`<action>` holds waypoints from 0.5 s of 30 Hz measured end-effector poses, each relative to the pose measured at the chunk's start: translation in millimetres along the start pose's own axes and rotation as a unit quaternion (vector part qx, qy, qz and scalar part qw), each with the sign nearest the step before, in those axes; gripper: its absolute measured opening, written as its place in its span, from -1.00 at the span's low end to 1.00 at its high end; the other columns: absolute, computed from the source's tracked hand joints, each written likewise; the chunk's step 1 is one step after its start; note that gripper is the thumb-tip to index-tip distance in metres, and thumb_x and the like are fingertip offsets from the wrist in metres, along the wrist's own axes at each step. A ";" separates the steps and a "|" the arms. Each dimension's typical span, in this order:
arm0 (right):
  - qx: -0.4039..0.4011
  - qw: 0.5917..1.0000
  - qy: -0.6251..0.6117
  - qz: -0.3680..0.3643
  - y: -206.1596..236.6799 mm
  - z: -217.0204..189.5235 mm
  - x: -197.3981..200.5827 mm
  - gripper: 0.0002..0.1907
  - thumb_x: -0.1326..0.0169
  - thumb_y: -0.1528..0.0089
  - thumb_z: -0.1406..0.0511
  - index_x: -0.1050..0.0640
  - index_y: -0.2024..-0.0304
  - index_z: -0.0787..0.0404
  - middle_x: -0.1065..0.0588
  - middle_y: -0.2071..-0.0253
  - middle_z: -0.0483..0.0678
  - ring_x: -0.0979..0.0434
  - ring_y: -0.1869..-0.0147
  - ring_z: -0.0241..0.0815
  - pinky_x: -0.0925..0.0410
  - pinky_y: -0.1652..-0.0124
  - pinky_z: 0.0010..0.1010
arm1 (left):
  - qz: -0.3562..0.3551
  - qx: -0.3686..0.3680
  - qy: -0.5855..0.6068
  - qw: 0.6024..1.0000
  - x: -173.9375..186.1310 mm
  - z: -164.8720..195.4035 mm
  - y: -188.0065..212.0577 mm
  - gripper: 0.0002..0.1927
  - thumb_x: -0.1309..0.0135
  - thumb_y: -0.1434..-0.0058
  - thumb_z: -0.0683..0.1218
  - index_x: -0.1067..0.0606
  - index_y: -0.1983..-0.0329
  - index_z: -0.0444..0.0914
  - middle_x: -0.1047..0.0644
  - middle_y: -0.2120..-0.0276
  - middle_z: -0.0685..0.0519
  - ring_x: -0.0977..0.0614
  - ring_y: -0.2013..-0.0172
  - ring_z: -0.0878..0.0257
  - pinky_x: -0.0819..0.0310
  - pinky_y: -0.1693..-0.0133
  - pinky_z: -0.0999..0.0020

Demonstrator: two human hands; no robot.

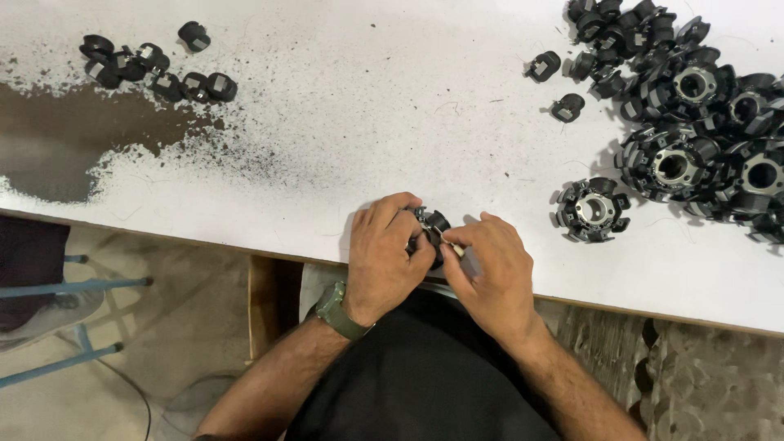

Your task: The person uses a small sanding block to deburr and smooth the edges of black metal parts on a white table. They handle each part individually, rotating it to sand different sides, then place finished pieces aside. The person also clears debris from the table surface during the process.

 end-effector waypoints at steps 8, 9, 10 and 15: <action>0.014 0.998 0.061 -0.002 -1.0 -8.5 -2.6 -0.78 -0.27 -0.14 0.44 -0.56 0.18 0.19 -0.53 0.27 -0.09 -0.57 0.12 -0.09 -0.34 -0.26 0.01 | 0.029 -0.008 0.005 1.000 -0.6 -1.8 3.8 -0.87 -0.19 -0.05 -0.23 -0.46 0.37 -0.26 -0.53 -0.04 -0.03 -0.53 -0.04 0.01 -0.31 -0.09 0.01; 0.012 0.998 0.063 -0.003 -1.2 -9.6 -3.0 -0.79 -0.27 -0.15 0.44 -0.56 0.19 0.19 -0.52 0.28 -0.09 -0.56 0.12 -0.09 -0.34 -0.28 0.01 | 0.028 -0.010 0.005 1.000 -1.4 -2.3 3.5 -0.87 -0.19 -0.06 -0.23 -0.46 0.37 -0.26 -0.54 -0.04 -0.03 -0.53 -0.04 0.01 -0.31 -0.09 0.01; 0.011 0.998 0.064 -0.005 -1.4 -10.4 -3.0 -0.80 -0.27 -0.15 0.44 -0.57 0.19 0.18 -0.51 0.28 -0.08 -0.55 0.13 -0.09 -0.33 -0.29 0.00 | 0.028 -0.011 0.005 1.000 -1.9 -2.4 3.2 -0.87 -0.19 -0.07 -0.23 -0.46 0.36 -0.26 -0.54 -0.04 -0.03 -0.53 -0.05 0.00 -0.32 -0.10 0.02; 0.021 0.997 0.067 -0.031 -4.8 -11.1 -0.4 -0.80 -0.27 -0.16 0.44 -0.57 0.19 0.20 -0.50 0.31 -0.08 -0.55 0.16 -0.09 -0.34 -0.26 0.01 | 0.016 -0.013 0.020 1.000 3.8 1.3 -0.2 -0.88 -0.20 -0.09 -0.22 -0.47 0.38 -0.24 -0.54 -0.04 -0.02 -0.56 -0.06 0.06 -0.35 -0.15 0.02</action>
Point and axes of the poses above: each hand's wrist, its own y-axis away from the middle knuckle, its own x-axis out of the back of the hand, z = x × y, the point moved 4 cm from there along -y, towards the middle knuckle
